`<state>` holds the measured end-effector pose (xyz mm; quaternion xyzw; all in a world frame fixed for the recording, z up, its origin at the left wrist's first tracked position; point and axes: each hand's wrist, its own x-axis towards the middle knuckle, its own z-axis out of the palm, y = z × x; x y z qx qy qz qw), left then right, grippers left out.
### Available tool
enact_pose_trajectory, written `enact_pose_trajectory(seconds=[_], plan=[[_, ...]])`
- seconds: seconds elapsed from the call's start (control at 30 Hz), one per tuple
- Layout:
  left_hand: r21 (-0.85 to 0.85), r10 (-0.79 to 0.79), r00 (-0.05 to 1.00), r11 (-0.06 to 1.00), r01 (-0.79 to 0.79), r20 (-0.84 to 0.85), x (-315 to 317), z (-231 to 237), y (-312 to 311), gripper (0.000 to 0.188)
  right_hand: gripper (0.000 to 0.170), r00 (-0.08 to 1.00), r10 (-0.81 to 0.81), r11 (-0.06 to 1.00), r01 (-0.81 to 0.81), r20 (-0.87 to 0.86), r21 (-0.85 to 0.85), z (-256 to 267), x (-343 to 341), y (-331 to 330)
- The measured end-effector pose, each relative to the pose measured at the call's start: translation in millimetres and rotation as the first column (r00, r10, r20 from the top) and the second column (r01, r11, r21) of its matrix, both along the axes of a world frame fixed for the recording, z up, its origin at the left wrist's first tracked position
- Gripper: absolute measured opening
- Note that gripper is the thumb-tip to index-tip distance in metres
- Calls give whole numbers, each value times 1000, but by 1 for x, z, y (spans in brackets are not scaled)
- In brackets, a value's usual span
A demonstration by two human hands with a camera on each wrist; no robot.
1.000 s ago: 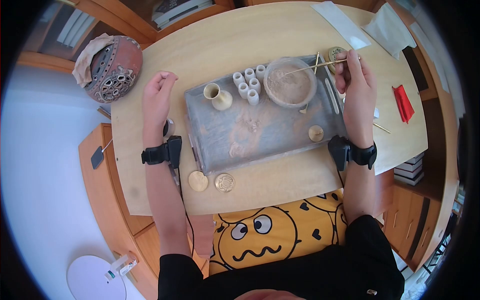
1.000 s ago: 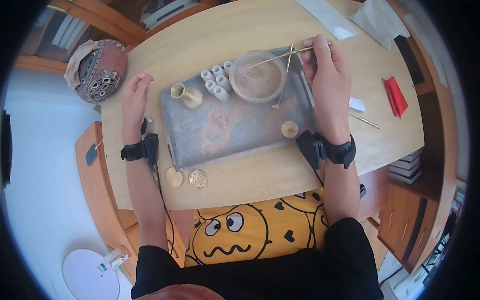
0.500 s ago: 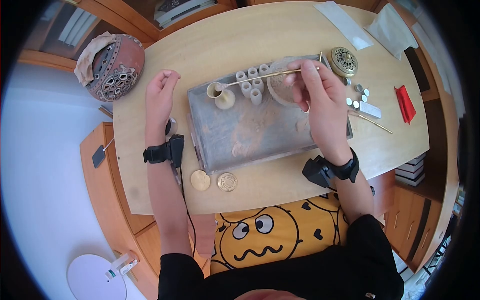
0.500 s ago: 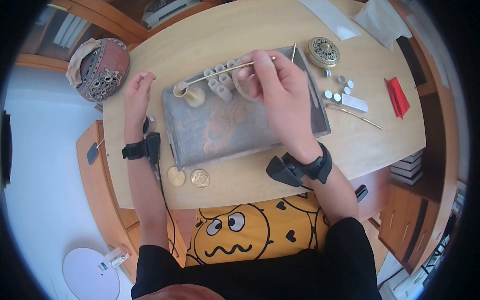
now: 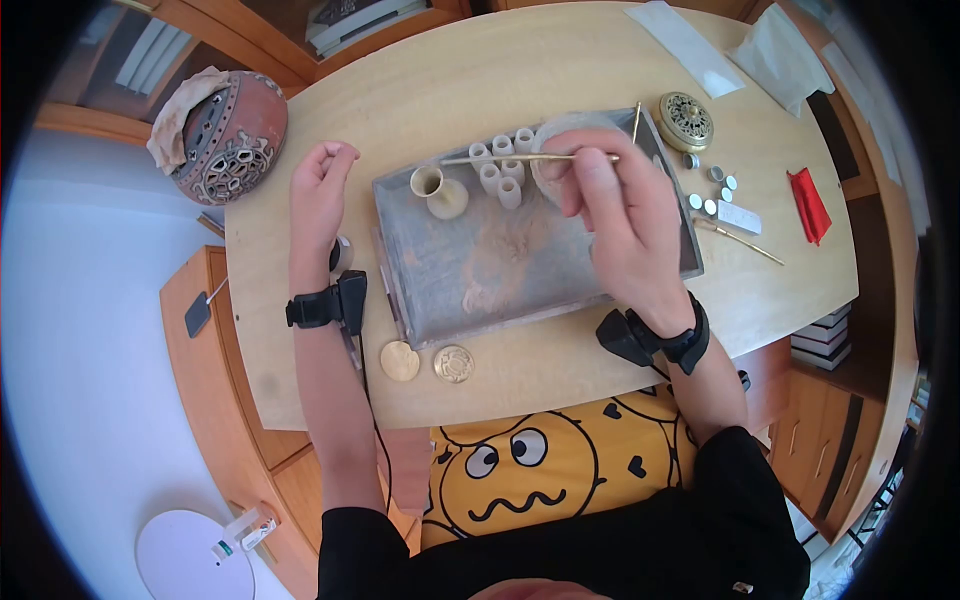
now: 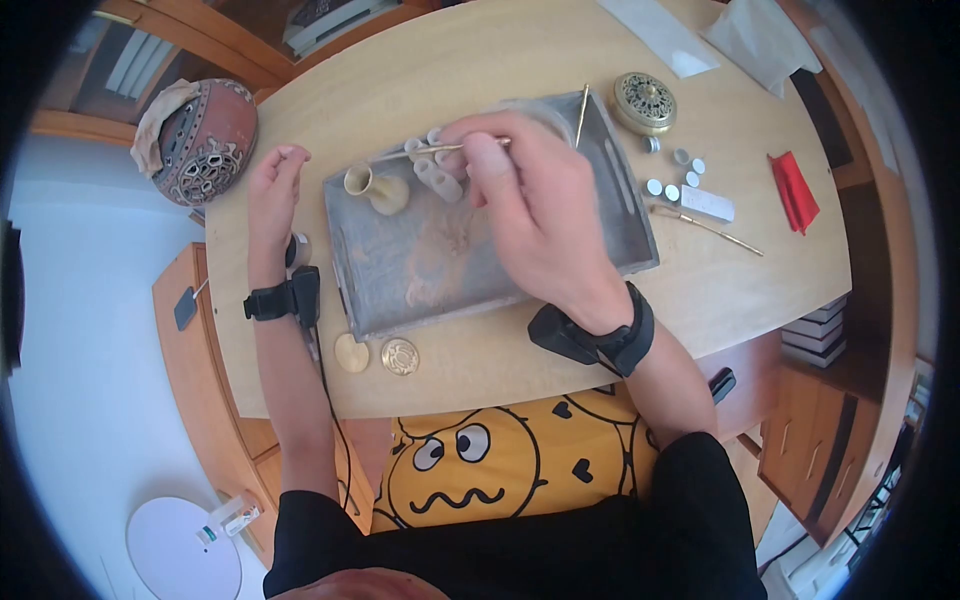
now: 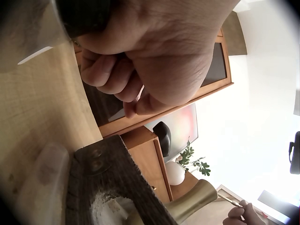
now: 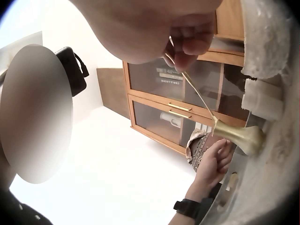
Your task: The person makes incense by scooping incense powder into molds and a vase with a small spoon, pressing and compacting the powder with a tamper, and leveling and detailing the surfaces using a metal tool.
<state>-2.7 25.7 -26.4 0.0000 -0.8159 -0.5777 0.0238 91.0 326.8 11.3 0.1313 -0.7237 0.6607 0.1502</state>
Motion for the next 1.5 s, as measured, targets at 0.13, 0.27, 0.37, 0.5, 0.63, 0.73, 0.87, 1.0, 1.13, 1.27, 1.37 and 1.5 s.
enact_pose_trajectory(seconds=[0.13, 0.27, 0.37, 0.5, 0.63, 0.73, 0.87, 1.0, 1.13, 1.27, 1.37, 1.5], plan=[[-3, -8, 1000, 1000, 8, -17, 0, 0, 0, 15, 23, 966, -249, 966, 243, -75, -84, 8, -4, 24], [-25, -11, 1000, 1000, 11, 7, -2, 1, -2, 15, 28, 921, -389, 921, 388, -25, -29, 11, -9, 56], [-26, -20, 1000, 999, 20, 7, -1, -1, -2, 15, 30, 894, -448, 894, 448, 26, -9, 7, -14, 65], [-7, -1, 1000, 1000, 1, -7, -1, 1, 2, 14, 31, 851, -519, 844, 525, -84, 110, -4, -21, 70], [3, 4, 1000, 1000, -4, 19, 2, 3, 3, 14, 31, 876, -478, 864, 482, -65, 147, -11, -22, 64], [-3, -3, 1000, 1000, 3, 0, 1, 3, 2, 14, 32, 903, -422, 904, 413, 78, 111, -12, -24, 61], [-56, -6, 999, 998, 4, -33, 1, -3, 1, 15, 32, 888, -424, 899, 437, 180, -36, -17, -26, 69], [-46, -10, 1000, 999, 8, -30, -2, -2, 1, 14, 34, 882, -404, 898, 433, 242, -80, -10, -27, 73], [-1, 18, 1000, 1000, -18, 6, 2, 3, 4, 15, 32, 896, -323, 886, 399, 305, -235, -11, -25, 74], [-15, 0, 1000, 1000, 0, 4, 1, 3, 1, 15, 30, 890, -306, 867, 407, 337, -287, -12, -25, 69], [-13, -9, 1000, 1000, 9, -6, 0, 0, 0, 14, 29, 915, -267, 874, 363, 304, -324, -13, -24, 64], [-34, -25, 999, 999, 23, -45, -1, -3, 0, 13, 30, 933, -221, 897, 309, 285, -315, -6, -18, 50]])
